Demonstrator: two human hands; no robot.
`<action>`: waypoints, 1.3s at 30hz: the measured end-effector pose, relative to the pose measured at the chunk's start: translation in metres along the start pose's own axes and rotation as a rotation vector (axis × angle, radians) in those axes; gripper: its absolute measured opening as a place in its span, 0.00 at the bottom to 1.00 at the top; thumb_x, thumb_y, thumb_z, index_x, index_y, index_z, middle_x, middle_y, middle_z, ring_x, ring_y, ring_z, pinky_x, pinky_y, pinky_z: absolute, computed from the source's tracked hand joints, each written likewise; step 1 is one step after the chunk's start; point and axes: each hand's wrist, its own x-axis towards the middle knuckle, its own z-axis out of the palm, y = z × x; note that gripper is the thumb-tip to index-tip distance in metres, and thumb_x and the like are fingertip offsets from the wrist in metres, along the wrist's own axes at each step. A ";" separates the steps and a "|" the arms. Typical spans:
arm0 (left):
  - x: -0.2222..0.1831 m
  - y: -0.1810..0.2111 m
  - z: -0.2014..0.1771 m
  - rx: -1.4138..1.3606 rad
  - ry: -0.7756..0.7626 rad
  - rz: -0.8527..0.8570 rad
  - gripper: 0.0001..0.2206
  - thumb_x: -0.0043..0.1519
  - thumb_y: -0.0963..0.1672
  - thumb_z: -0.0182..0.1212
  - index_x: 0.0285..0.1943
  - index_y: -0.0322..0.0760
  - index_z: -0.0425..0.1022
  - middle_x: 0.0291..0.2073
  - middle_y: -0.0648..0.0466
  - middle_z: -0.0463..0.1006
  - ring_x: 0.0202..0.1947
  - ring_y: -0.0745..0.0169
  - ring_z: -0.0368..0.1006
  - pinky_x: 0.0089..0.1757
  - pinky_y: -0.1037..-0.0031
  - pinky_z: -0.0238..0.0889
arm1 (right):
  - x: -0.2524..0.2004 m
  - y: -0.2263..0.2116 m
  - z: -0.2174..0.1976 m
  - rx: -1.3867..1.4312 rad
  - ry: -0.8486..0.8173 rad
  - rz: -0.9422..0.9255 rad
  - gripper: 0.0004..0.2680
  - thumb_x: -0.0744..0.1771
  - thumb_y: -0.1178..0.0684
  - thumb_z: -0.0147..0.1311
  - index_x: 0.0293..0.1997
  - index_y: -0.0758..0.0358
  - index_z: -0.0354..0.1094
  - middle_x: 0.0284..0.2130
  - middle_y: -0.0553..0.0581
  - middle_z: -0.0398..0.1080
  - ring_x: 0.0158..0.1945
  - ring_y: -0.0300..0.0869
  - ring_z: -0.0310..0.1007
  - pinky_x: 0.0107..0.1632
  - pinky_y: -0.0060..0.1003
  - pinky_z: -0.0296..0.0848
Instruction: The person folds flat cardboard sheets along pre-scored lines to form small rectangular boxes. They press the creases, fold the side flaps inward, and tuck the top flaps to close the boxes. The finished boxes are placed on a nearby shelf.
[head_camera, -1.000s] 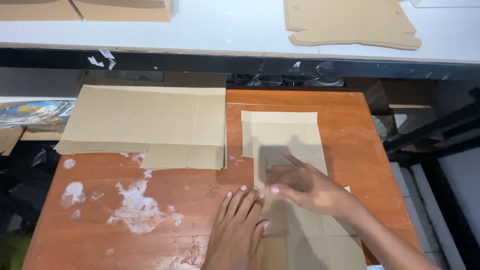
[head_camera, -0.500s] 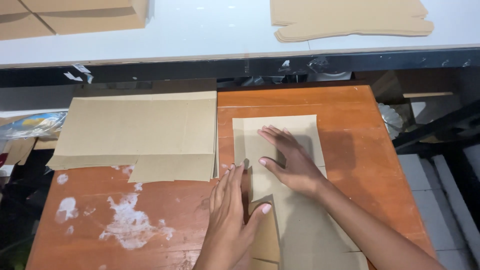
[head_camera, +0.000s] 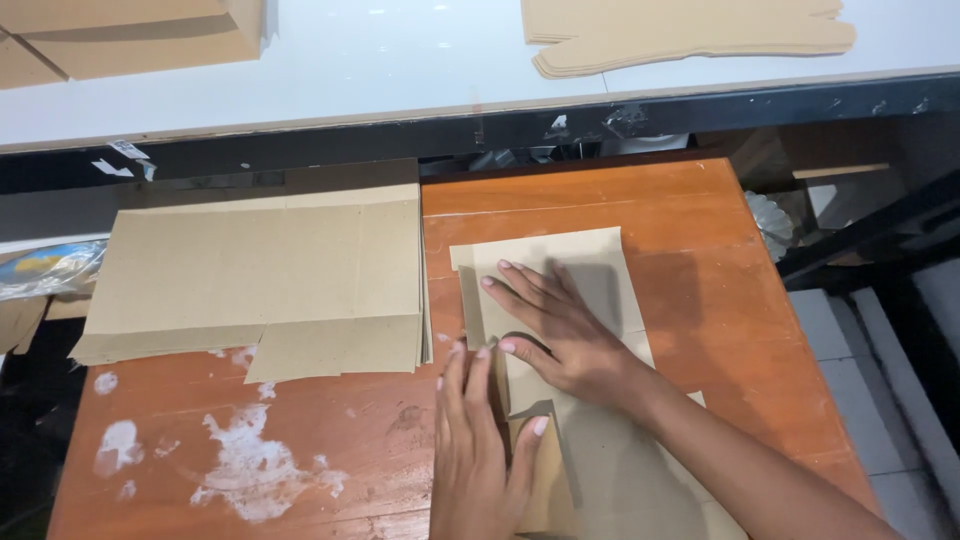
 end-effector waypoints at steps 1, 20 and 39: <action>0.002 -0.002 0.002 0.048 0.011 0.001 0.33 0.69 0.56 0.42 0.79 0.38 0.47 0.78 0.40 0.45 0.78 0.42 0.40 0.68 0.49 0.35 | 0.000 0.000 -0.001 0.067 0.007 0.029 0.21 0.72 0.47 0.43 0.77 0.56 0.47 0.76 0.63 0.47 0.80 0.49 0.41 0.77 0.56 0.29; -0.011 -0.035 0.038 0.374 0.149 0.202 0.36 0.72 0.60 0.36 0.73 0.24 0.57 0.75 0.39 0.57 0.77 0.46 0.48 0.70 0.53 0.38 | -0.003 -0.010 -0.001 -0.227 -0.115 -0.094 0.20 0.72 0.38 0.36 0.69 0.52 0.64 0.65 0.52 0.68 0.79 0.50 0.43 0.74 0.57 0.39; -0.013 -0.031 0.051 0.675 0.228 0.163 0.36 0.70 0.59 0.37 0.77 0.28 0.53 0.77 0.42 0.54 0.77 0.48 0.48 0.72 0.58 0.39 | 0.014 -0.037 -0.011 -0.215 -0.248 0.001 0.25 0.72 0.36 0.29 0.71 0.64 0.58 0.70 0.61 0.57 0.80 0.50 0.31 0.75 0.57 0.19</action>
